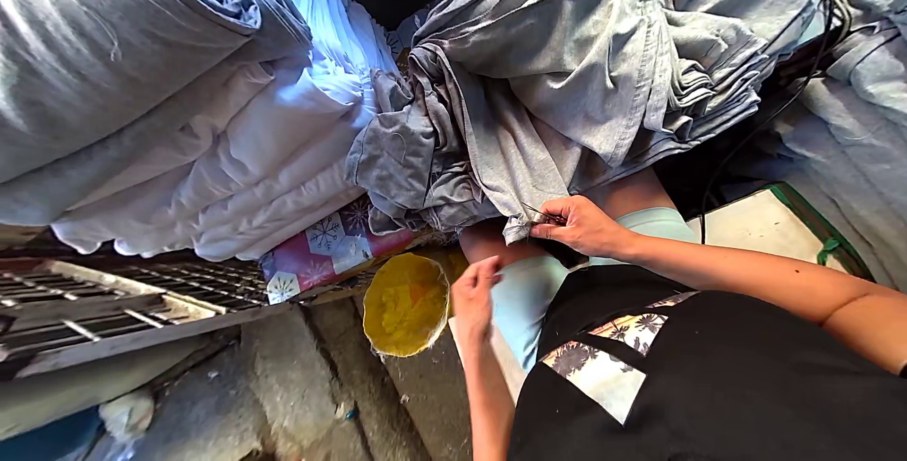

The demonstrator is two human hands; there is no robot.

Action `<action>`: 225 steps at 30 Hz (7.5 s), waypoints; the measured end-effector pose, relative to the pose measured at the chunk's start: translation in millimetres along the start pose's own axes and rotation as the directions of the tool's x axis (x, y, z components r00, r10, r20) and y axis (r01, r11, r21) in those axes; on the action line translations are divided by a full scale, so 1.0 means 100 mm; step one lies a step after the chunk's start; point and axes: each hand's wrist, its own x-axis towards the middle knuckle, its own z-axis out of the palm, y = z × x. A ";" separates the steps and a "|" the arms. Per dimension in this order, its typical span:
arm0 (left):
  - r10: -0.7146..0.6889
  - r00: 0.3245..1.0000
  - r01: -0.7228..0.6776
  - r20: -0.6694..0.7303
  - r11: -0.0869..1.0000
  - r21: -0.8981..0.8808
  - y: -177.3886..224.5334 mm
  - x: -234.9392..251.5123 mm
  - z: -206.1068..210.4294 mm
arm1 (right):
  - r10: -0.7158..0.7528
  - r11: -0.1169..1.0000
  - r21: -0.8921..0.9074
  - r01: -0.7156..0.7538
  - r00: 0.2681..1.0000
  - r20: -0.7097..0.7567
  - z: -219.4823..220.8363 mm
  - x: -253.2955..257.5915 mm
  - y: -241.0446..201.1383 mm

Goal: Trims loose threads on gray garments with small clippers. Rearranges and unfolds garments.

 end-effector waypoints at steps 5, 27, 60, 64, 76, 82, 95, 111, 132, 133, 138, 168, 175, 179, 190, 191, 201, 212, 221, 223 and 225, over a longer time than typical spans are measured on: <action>-0.106 0.990 0.025 -0.087 0.762 -0.647 0.25 0.04 0.71 | -0.059 0.997 -0.042 0.058 0.998 -0.019 0.02 -0.03 -0.07; -0.276 0.958 0.086 -0.073 0.523 -0.848 0.63 -0.03 0.71 | -0.575 0.681 -0.581 0.446 0.817 -0.046 -0.21 -0.12 0.18; -0.016 0.994 -0.041 -0.108 0.864 -0.502 0.57 0.14 0.64 | -0.800 0.295 -0.615 0.731 0.541 0.260 -0.48 0.19 0.08; -0.050 0.995 -0.007 -0.083 0.816 -0.578 0.57 0.12 0.66 | -0.795 0.352 -0.612 0.708 0.571 0.205 -0.44 0.16 0.11; -0.151 0.988 0.088 -0.013 0.637 -0.766 0.60 0.01 0.80 | -0.697 0.587 -0.634 0.504 0.712 -0.080 -0.30 -0.12 0.15; -0.125 0.991 0.044 -0.054 0.665 -0.745 0.59 -0.01 0.86 | -0.671 0.617 -0.629 0.473 0.734 -0.106 -0.26 -0.12 0.10; -0.129 0.990 0.041 -0.059 0.660 -0.750 0.52 0.01 0.87 | -0.752 0.524 -0.641 0.561 0.658 -0.039 -0.24 -0.20 0.16; -0.118 0.992 0.104 0.039 0.619 -0.779 0.51 0.00 0.87 | -0.425 0.851 -0.357 0.385 0.904 -0.039 -0.29 -0.14 0.08; -0.170 0.985 0.109 -0.009 0.673 -0.732 0.53 -0.01 0.87 | -0.456 0.857 -0.350 0.378 0.873 -0.173 -0.26 -0.16 0.08; -0.182 0.983 0.110 -0.017 0.663 -0.741 0.54 0.00 0.86 | -0.451 0.867 -0.331 0.372 0.869 -0.204 -0.27 -0.16 0.08; -0.200 0.979 0.102 -0.037 0.637 -0.764 0.56 0.01 0.86 | -0.634 0.690 -0.544 0.476 0.761 -0.138 -0.33 -0.19 0.20; -0.150 0.988 0.119 0.029 0.645 -0.754 0.49 0.01 0.89 | -0.801 0.462 -0.684 0.564 0.596 -0.049 -0.11 -0.08 0.14; -0.205 0.977 0.180 0.066 0.609 -0.773 0.51 0.04 0.85 | -0.786 0.518 -0.485 0.705 0.616 0.057 -0.11 -0.24 0.25; -0.186 0.982 0.141 0.033 0.603 -0.785 0.55 0.02 0.85 | -0.586 0.758 -0.436 0.484 0.800 -0.130 -0.22 -0.30 0.11; -0.200 0.980 0.134 0.012 0.611 -0.780 0.56 0.02 0.90 | -0.689 0.687 -0.408 0.601 0.718 -0.103 -0.14 -0.30 0.21; -0.202 0.979 0.129 0.004 0.614 -0.779 0.57 0.02 0.90 | -0.621 0.735 -0.421 0.531 0.776 -0.107 -0.17 -0.34 0.21; -0.220 0.975 0.114 -0.026 0.602 -0.791 0.64 0.01 0.89 | -0.648 0.659 -0.597 0.457 0.748 -0.143 -0.24 -0.22 0.33; -0.189 0.982 0.102 -0.025 0.632 -0.768 0.63 -0.01 0.91 | -0.696 0.624 -0.630 0.463 0.695 -0.179 -0.19 -0.24 0.26; -0.175 0.984 0.093 -0.028 0.644 -0.759 0.61 -0.01 0.91 | -0.604 0.733 -0.525 0.432 0.769 -0.210 -0.21 -0.26 0.26; -0.182 0.983 0.097 -0.023 0.621 -0.778 0.62 -0.01 0.90 | -0.541 0.780 -0.477 0.405 0.820 -0.188 -0.22 -0.23 0.30; -0.161 0.987 0.090 -0.013 0.611 -0.787 0.60 0.00 0.90 | -0.501 0.800 -0.455 0.391 0.853 -0.148 -0.22 -0.18 0.35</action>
